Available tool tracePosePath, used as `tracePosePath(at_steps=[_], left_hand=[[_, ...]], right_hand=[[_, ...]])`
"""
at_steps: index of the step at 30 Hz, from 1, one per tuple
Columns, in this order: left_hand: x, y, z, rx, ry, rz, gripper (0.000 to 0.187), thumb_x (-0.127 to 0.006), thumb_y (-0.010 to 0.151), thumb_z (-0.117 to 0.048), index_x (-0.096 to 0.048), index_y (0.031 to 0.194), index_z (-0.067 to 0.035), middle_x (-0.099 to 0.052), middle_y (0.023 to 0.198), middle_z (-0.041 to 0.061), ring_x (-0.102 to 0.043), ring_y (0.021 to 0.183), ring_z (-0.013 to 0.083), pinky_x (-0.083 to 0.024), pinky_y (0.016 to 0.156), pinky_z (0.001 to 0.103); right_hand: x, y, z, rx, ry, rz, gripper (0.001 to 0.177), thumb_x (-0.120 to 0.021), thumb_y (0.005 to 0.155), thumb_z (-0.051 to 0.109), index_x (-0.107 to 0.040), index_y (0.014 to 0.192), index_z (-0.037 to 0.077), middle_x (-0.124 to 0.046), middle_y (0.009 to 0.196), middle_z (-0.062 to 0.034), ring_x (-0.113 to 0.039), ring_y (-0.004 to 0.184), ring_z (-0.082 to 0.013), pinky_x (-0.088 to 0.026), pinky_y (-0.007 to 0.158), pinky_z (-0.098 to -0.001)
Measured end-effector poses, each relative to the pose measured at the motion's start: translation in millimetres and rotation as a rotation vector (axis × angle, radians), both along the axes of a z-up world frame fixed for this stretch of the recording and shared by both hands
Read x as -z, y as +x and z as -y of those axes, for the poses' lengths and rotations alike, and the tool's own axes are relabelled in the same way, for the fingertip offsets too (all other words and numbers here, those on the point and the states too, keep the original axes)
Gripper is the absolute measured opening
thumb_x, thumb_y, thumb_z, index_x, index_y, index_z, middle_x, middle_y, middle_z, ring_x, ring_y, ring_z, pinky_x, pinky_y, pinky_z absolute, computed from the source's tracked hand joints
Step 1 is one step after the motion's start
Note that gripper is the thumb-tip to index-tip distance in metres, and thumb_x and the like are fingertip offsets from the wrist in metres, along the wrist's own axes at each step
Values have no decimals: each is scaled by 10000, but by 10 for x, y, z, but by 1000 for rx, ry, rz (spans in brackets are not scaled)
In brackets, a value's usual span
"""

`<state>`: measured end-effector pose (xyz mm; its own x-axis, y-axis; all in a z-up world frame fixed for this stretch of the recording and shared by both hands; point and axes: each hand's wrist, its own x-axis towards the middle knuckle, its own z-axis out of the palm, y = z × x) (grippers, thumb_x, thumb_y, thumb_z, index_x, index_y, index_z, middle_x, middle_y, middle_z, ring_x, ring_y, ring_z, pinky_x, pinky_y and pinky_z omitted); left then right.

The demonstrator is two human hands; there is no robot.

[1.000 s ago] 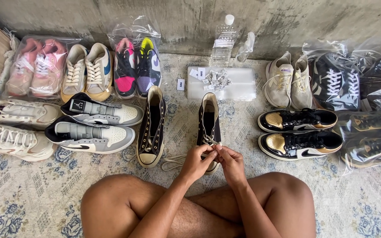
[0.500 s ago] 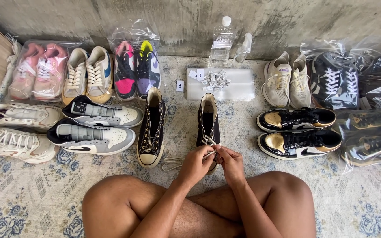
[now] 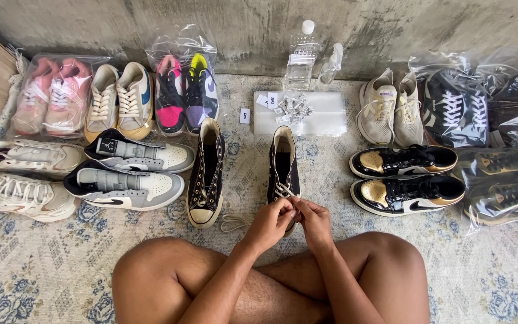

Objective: A person sitting on a rug lacing up a black high-top sneaker, carefully threading the laces through each eyelet.

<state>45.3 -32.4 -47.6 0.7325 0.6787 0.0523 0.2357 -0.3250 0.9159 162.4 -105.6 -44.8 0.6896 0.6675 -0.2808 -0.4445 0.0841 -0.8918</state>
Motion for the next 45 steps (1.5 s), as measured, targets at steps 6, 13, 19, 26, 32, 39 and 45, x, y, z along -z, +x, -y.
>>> tracePosePath(at_steps=[6, 13, 19, 26, 32, 39, 45], left_hand=[[-160, -95, 35, 36, -199, -9, 161, -684, 972, -190, -690, 1006, -33, -764, 874, 190, -739, 815, 310, -589, 681, 410], [-181, -148, -116, 162, -577, 122, 161, -648, 1015, -162, -704, 976, -16, -719, 781, 113, -622, 582, 104, -543, 516, 215], [-240, -326, -312, 242, -632, 132, 180, -619, 1045, -149, -708, 1023, 6, -709, 860, 160, -679, 754, 173, -606, 682, 278], [-464, -560, -572, 126, -516, 260, 162, -636, 1015, -121, -712, 981, 18, -682, 809, 149, -669, 772, 216, -592, 749, 355], [-695, -820, -692, 38, -449, 378, 173, -654, 990, -118, -724, 901, 13, -677, 734, 155, -666, 739, 243, -577, 759, 404], [-693, -1051, -845, -125, -415, 639, 199, -652, 971, -110, -680, 820, 16, -631, 665, 149, -644, 693, 228, -563, 717, 373], [-521, -1173, -990, -114, -475, 961, 207, -590, 997, -106, -619, 802, -43, -584, 633, 104, -610, 616, 214, -539, 725, 379]], right_hand=[[-15, -18, 36, -14, -28, 8, 166, -735, 924, 46, -786, 939, -111, -555, 563, -114, -546, 495, -119, -536, 543, -254], [30, 107, 84, 4, -72, -45, 178, -735, 931, 85, -781, 927, -87, -549, 596, -91, -521, 532, -113, -517, 569, -247], [318, 395, 128, 48, -146, -94, 191, -750, 922, 121, -772, 955, -65, -531, 589, -69, -508, 509, -109, -496, 541, -254], [462, 553, 73, 102, -346, -131, 181, -764, 889, 154, -784, 932, -21, -531, 610, -29, -531, 524, -118, -520, 553, -305], [536, 669, 72, 120, -428, -148, 182, -771, 875, 160, -778, 925, -15, -526, 615, -16, -533, 525, -114, -509, 547, -304], [674, 708, 4, 114, -569, -63, 186, -772, 863, 158, -774, 874, -28, -520, 580, -36, -507, 486, -128, -494, 499, -321], [797, 686, 15, 114, -637, -14, 198, -772, 864, 130, -742, 849, -65, -534, 582, -71, -506, 480, -132, -482, 472, -310]])
